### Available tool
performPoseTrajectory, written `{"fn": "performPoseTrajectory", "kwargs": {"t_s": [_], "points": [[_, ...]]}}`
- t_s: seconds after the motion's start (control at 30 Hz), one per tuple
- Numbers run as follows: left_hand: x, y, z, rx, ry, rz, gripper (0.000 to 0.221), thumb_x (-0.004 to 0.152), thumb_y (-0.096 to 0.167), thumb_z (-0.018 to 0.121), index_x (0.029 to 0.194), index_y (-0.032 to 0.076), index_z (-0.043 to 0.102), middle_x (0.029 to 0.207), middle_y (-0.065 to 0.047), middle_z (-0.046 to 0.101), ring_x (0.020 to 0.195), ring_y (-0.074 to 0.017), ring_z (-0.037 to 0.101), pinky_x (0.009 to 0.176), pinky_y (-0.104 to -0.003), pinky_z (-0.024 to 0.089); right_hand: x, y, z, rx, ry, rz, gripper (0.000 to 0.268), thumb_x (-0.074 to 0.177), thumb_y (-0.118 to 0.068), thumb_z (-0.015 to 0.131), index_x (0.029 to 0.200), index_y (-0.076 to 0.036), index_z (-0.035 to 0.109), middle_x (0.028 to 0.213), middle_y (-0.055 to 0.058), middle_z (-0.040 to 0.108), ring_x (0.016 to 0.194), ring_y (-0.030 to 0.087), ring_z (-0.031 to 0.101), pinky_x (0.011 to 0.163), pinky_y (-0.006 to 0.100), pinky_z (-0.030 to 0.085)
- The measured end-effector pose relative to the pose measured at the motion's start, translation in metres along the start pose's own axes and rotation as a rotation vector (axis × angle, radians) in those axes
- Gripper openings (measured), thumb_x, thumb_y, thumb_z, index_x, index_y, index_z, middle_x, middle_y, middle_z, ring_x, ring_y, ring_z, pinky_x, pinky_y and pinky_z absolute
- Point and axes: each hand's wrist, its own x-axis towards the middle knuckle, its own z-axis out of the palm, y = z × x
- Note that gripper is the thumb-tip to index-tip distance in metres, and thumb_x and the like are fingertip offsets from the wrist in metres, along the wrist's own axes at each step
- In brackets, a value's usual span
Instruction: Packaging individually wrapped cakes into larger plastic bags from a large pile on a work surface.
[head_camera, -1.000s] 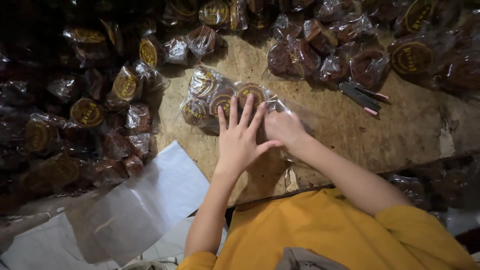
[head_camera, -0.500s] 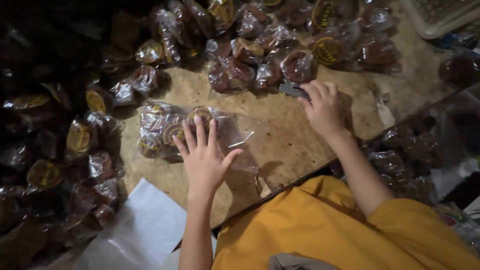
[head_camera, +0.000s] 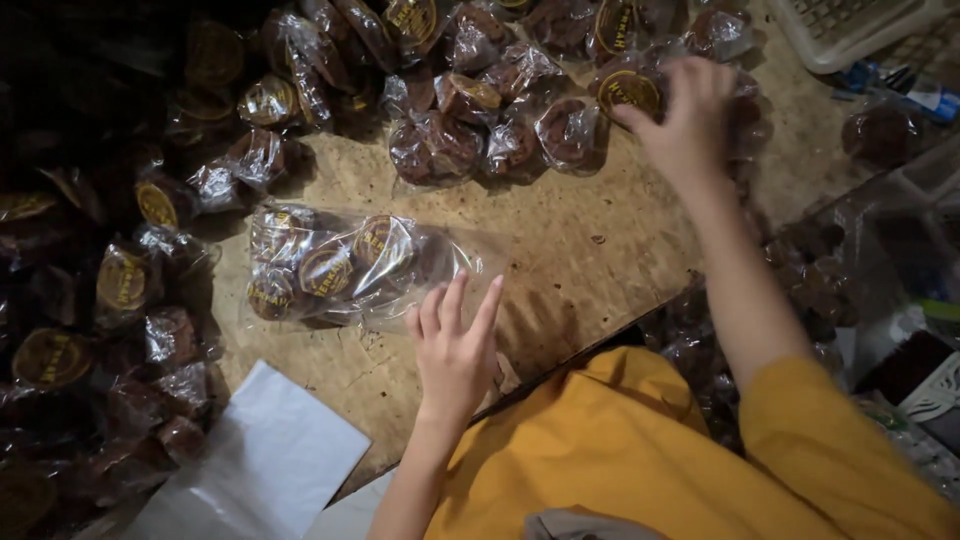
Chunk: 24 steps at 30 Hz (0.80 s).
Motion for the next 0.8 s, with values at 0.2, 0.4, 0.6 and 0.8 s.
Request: {"fn": "performPoseTrajectory", "kwargs": {"t_s": [0.2,0.4,0.6,0.8], "points": [[0.026,0.008,-0.038,-0.011,0.081,-0.004,0.047,0.081,-0.001,0.066,0.125,0.015,0.071,0.115,-0.011,0.064,0.092,-0.0244,0.059,0.081,-0.037,0.048,0.046,-0.055,-0.014,0.523,-0.233,0.369,0.018,0.100,-0.012,0.073,0.113,-0.003,0.063,0.100,0.012,0.072,0.085,0.020,0.072,0.073,0.029,0.063],[0.038,0.008,-0.034,-0.037,0.035,-0.001,0.015,0.076,0.000,0.066,0.089,0.007,0.063,0.106,-0.013,0.060,0.079,-0.0260,0.049,0.075,-0.037,0.042,0.055,-0.057,-0.012,0.125,-0.456,0.462,0.030,0.103,-0.028,0.074,0.114,-0.002,0.066,0.093,0.014,0.069,0.071,0.021,0.065,0.063,0.032,0.058],[0.056,0.014,-0.008,-0.421,-0.004,-0.022,0.065,0.085,0.016,0.079,0.143,0.008,0.052,0.141,-0.016,0.053,0.127,-0.0300,0.056,0.108,-0.043,0.051,0.006,-0.056,-0.040,1.241,-0.398,0.796,0.031,0.093,-0.024,0.060,0.120,-0.009,0.066,0.114,0.005,0.070,0.102,0.016,0.067,0.094,0.029,0.057],[0.068,0.035,0.010,-0.763,0.270,0.070,0.085,0.077,0.000,0.084,0.152,0.004,0.045,0.147,-0.023,0.054,0.131,-0.0424,0.058,0.111,-0.048,0.051,-0.044,-0.140,-0.072,1.652,-0.563,1.252,0.035,0.094,-0.035,0.064,0.070,-0.011,0.057,0.048,0.004,0.051,0.051,0.018,0.058,0.054,0.027,0.043]]}}
